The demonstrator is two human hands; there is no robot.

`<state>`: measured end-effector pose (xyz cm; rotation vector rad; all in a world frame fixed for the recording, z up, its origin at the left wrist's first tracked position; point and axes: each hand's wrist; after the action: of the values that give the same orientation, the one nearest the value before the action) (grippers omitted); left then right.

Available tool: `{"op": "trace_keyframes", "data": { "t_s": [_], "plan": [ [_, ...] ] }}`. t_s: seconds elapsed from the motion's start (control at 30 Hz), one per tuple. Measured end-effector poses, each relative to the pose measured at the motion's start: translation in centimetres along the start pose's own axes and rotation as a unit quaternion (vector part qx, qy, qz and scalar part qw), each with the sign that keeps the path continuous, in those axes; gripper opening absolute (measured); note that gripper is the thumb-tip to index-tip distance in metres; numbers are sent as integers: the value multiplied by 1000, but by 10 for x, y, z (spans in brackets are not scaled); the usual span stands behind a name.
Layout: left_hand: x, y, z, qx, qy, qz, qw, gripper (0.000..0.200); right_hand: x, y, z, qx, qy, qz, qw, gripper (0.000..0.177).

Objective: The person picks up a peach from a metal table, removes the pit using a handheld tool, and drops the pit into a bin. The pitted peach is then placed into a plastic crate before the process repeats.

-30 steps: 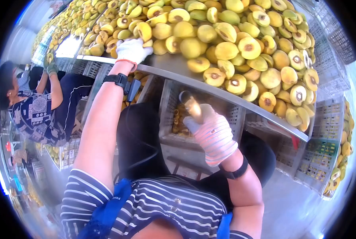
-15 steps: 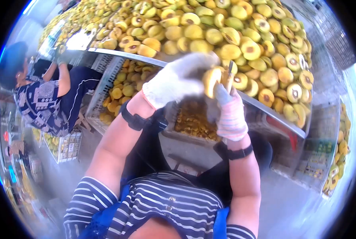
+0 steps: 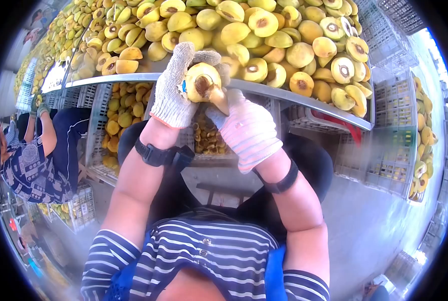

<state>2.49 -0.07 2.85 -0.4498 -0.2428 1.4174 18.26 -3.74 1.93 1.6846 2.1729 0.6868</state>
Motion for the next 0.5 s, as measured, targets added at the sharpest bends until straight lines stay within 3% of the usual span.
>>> {"op": "trace_keyframes", "data": {
  "t_s": [0.03, 0.17, 0.23, 0.3, 0.37, 0.4, 0.47, 0.5],
  "plan": [
    [-1, 0, -2, 107, -40, 27, 993, 34, 0, 0, 1, -35, 5, -14, 999, 35],
    [-6, 8, -1, 129, -43, 11, 991, 53, -2, -7, 11, -169, 69, -84, 980, 26],
    [-8, 8, 6, 310, -86, 27, 946, 52, -1, -16, 16, -155, 43, -84, 983, 21],
    [-10, 10, 11, 258, -38, 21, 965, 51, -2, -21, 14, -139, 16, -82, 987, 18],
    [-10, 10, 12, 205, 11, 15, 979, 51, -6, -22, 9, 12, 2, -48, 999, 27],
    [-8, 10, 13, 216, 15, 20, 976, 51, -6, -21, 10, 12, 0, -48, 999, 27],
    [-7, 11, 13, 228, 21, 25, 973, 51, -4, -24, 17, -116, 21, -84, 989, 26],
    [-7, 12, 12, 177, 24, 6, 984, 50, -3, -26, 24, -116, 19, -84, 989, 26]
  ]
}}
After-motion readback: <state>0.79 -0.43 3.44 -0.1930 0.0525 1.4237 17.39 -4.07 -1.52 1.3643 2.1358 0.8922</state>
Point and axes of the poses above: each hand's wrist, its own x-axis towards the middle knuckle, its own y-axis out of the back of the hand, z = x × y, and after that the axes turned 14 degrees about x, right-handed
